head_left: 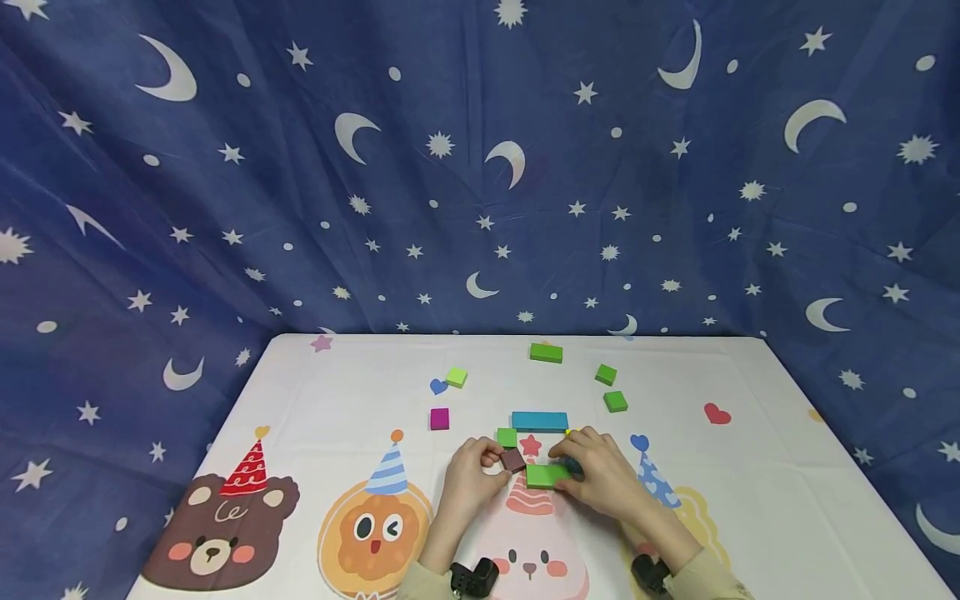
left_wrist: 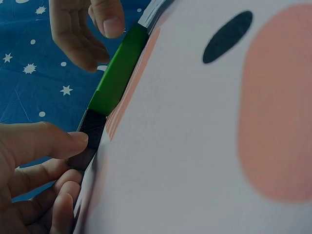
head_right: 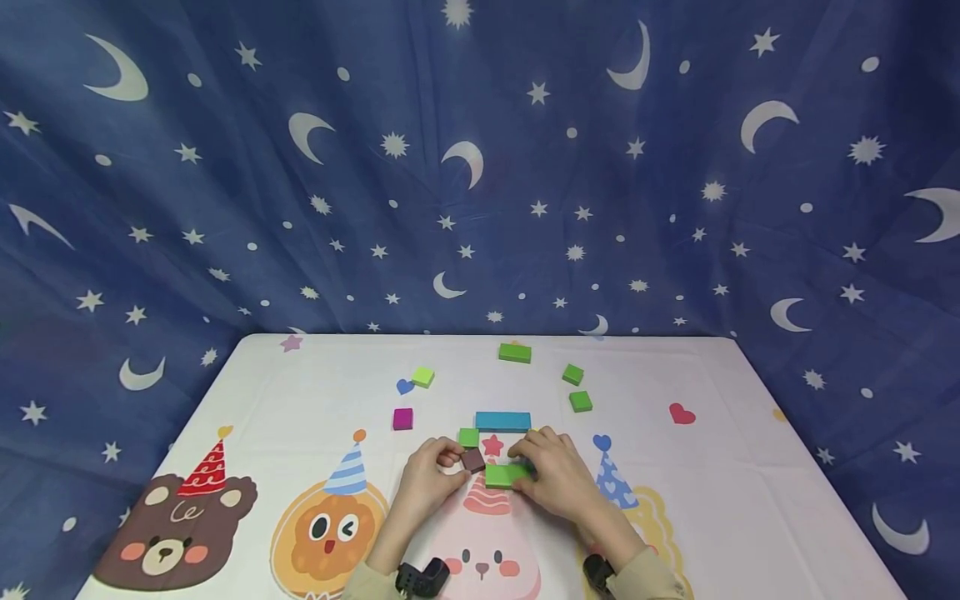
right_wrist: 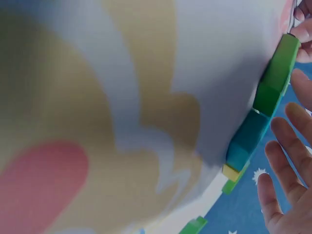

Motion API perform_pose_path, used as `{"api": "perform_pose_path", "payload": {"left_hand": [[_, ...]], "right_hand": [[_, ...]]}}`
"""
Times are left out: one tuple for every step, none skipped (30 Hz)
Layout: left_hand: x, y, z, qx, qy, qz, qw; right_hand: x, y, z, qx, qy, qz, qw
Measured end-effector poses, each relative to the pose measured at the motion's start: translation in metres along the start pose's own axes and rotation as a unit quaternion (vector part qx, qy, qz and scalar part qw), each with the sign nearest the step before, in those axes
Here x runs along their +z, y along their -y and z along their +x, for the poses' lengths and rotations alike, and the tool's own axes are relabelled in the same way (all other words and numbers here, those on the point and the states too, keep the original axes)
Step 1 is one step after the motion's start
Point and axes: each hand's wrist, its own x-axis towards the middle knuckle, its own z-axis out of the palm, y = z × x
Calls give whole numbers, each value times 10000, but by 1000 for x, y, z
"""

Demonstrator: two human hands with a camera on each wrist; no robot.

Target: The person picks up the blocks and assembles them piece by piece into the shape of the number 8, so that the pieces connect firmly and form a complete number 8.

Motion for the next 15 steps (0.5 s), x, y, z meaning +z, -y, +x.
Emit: {"api": "perform_pose_path", "payload": {"left_hand": [[0,0,0,-5,-9,2,10000],[0,0,0,-17,-17,1,10000],[0,0,0,3,-32,10,10000],[0,-1,0,-11,-34,7,10000],[0,-1,0,-27,-32,4,10000],[-1,-1,0,-36,-33,-1,10000],[0,-1,0,-39,-31,-3,10000],[0,-1,0,-26,-33,-1,10000],[0,-1,0,-5,-34,2,10000],[0,-1,0,-32,-26,-1,10000],[0,-1,0,-16,-23,-1,10000],[0,-1,0,8,-28,-3,10000],[0,0,0,23,-28,4,10000],[0,0,0,52,-32,4,10000],[0,0,0,56,-32,0,10000]], "right_hand": [[-2,-1,0,20,-16,5,10000],[-3,-1,0,47,-35,20,10000],[-5,-2,-1,94,-46,34,9999],[-7,-4,-1,140,-61,47,9999],[-8,-5,-1,176,-96,66,9998],[-9,-6,-2,198,-142,51,9997],[-9,-8,-3,219,-194,41,9996],[-10,-9,-4,244,-226,35,9994],[-11,-11,-4,271,-244,16,9993],[-11,-12,-5,317,-246,-17,9992],[-12,-13,-6,387,-227,-34,9990],[-13,-14,-6,470,-200,-60,9987],[-14,-15,-6,552,-165,-71,9983],[-15,-16,-7,632,-122,-86,9979],[-15,-17,-7,714,-79,-100,9974]]}}
